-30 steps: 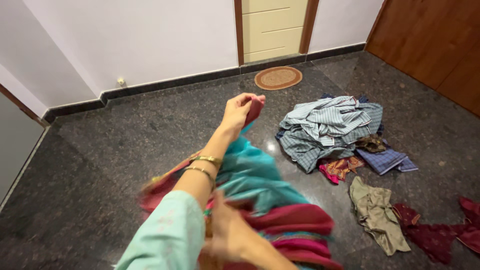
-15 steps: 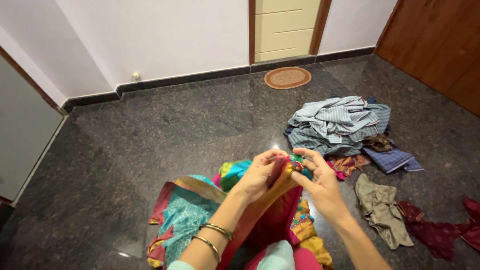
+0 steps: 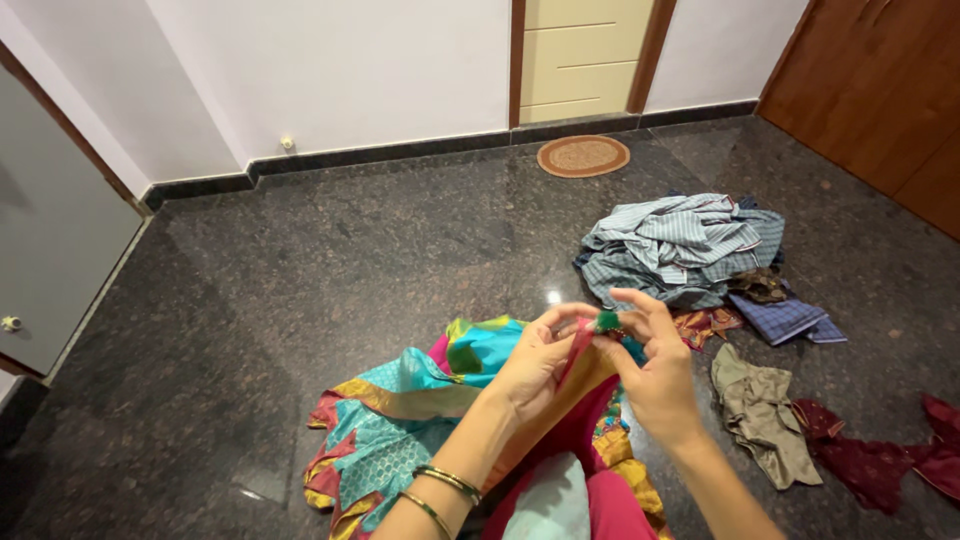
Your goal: The person folds a colorful saree by hand while sitting on the floor. They repeatedly align edges and pleat the fabric, working from one end to the other.
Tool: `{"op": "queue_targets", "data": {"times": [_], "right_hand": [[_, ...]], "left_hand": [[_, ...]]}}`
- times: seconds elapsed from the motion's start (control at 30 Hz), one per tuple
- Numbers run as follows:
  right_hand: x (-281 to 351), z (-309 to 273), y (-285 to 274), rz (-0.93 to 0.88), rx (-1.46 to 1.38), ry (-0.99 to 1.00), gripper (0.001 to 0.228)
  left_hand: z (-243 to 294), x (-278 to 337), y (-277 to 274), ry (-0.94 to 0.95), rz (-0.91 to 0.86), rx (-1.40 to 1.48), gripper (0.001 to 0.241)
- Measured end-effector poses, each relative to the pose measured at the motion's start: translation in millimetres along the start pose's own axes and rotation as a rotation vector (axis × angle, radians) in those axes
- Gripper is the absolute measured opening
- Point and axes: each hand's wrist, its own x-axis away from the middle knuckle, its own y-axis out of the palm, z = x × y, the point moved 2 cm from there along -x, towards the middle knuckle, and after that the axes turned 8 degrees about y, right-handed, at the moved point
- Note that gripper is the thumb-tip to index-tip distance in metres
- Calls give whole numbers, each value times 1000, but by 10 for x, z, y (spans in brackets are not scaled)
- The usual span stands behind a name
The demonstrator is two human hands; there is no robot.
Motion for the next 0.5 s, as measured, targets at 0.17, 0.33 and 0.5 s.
{"op": "queue_targets", "data": {"times": [0.17,0.33,0.5], "right_hand": [[116,14,-28,135,97,-92,50],[197,71,-122,131,27,68,54],[200,95,-247,-44,245,-159,29]], "left_hand": [[91,162,175,-88,102,64,23],[193,221,260,-1,-41,-255,33],[219,158,261,29,-150,-507,35]]}}
